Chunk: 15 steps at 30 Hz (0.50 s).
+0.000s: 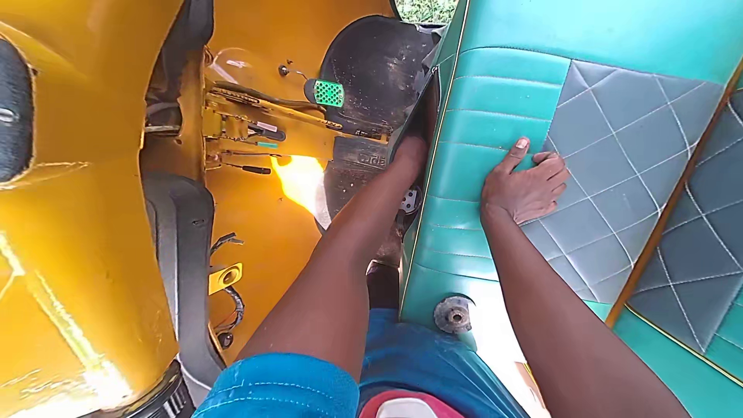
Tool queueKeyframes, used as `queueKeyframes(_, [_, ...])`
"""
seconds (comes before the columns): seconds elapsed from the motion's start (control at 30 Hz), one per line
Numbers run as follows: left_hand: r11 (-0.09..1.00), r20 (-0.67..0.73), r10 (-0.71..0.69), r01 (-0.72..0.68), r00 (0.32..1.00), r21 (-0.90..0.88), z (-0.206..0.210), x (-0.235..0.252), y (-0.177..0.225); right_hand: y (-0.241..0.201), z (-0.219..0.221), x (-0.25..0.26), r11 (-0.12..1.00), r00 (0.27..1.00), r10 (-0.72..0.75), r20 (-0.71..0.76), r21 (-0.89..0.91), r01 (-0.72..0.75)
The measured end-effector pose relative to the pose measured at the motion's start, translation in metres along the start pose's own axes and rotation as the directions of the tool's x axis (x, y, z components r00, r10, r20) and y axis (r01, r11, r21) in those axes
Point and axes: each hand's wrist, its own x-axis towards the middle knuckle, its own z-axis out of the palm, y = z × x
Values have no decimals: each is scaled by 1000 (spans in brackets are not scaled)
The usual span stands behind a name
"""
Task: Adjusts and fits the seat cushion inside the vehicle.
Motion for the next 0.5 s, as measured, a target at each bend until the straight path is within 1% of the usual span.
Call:
queueKeyframes(0.07, [985,151,12,-38,988,167,-5,-6,-3,0,-1,0,1000,1000,-5,4,-2,5])
queueKeyframes(0.13, [957,249,9,-81,969,279,-9,-13,-2,0,-5,-1,1000,998,-1,64,-19,3])
queueKeyframes(0.17, [953,261,10,-88,965,290,-10,-15,-3,0,-6,0,1000,996,0,87,-22,2])
queueKeyframes(0.23, [966,276,1,-71,961,247,-9,-11,-5,-1,-7,0,1000,995,3,101,-12,-1])
queueKeyframes(0.3, [982,304,-29,-30,952,188,-9,-6,-5,0,-4,0,1000,998,4,62,-11,-4])
queueKeyframes(0.33, [988,299,-36,-11,953,153,-8,-6,-4,1,-2,0,1000,999,0,41,-11,0])
queueKeyframes(0.43, [999,145,-37,42,989,-27,4,-15,-6,1,-2,-1,1000,1000,-8,29,-3,8])
queueKeyframes(0.5, [995,93,-62,69,994,-72,9,-11,-5,1,-1,0,1000,1000,-10,19,6,10])
